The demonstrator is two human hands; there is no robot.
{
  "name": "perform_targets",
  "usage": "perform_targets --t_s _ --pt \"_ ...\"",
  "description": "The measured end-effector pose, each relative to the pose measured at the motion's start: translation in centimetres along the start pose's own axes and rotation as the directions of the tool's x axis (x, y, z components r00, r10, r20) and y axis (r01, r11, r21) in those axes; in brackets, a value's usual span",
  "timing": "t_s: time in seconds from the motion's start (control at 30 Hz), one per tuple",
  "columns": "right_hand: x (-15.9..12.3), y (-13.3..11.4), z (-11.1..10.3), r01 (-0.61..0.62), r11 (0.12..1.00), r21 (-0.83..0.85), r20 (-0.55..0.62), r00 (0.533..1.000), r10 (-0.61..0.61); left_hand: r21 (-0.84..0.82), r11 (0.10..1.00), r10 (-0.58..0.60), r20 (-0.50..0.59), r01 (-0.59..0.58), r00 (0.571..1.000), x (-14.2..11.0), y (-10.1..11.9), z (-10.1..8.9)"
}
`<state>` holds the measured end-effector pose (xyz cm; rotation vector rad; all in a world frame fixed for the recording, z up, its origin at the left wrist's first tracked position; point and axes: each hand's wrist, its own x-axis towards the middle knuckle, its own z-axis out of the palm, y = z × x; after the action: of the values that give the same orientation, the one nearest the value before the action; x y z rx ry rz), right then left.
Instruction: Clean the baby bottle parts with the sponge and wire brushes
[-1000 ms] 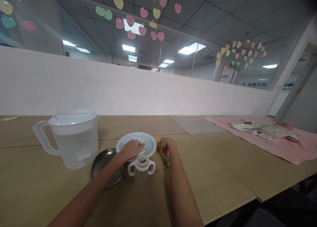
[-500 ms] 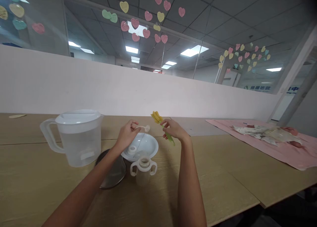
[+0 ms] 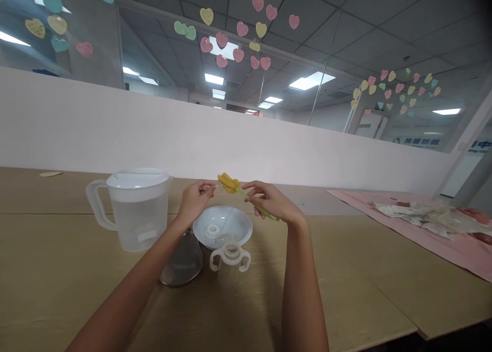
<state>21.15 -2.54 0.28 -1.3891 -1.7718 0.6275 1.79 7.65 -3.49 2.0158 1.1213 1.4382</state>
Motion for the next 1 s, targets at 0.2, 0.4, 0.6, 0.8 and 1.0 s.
perform_targets --t_s 0.2,0.4,0.6,0.8,1.0 --pt "0.0 0.3 -0.2 -0.027 0.999 0.018 -0.047 0.998 0.028 -0.064 0.998 0.023 0.034 -0.021 0.999 0.0 -0.5 0.2" --pt "0.1 0.6 -0.2 -0.030 0.999 0.015 -0.049 0.998 0.031 -0.048 0.999 0.026 0.031 -0.025 0.999 -0.1 -0.3 0.2" --pt "0.1 0.5 -0.3 -0.038 0.999 0.023 -0.045 0.998 0.039 -0.102 0.995 0.005 0.063 0.001 0.998 -0.1 -0.1 0.1" --pt "-0.1 0.3 -0.3 -0.030 0.999 0.040 -0.053 0.998 0.032 -0.097 0.995 0.018 0.085 -0.010 0.996 -0.2 0.3 0.0" --pt "-0.1 0.6 -0.4 -0.014 0.997 0.070 -0.031 0.999 0.016 -0.063 0.997 0.042 0.064 -0.038 0.997 -0.3 0.6 -0.2"
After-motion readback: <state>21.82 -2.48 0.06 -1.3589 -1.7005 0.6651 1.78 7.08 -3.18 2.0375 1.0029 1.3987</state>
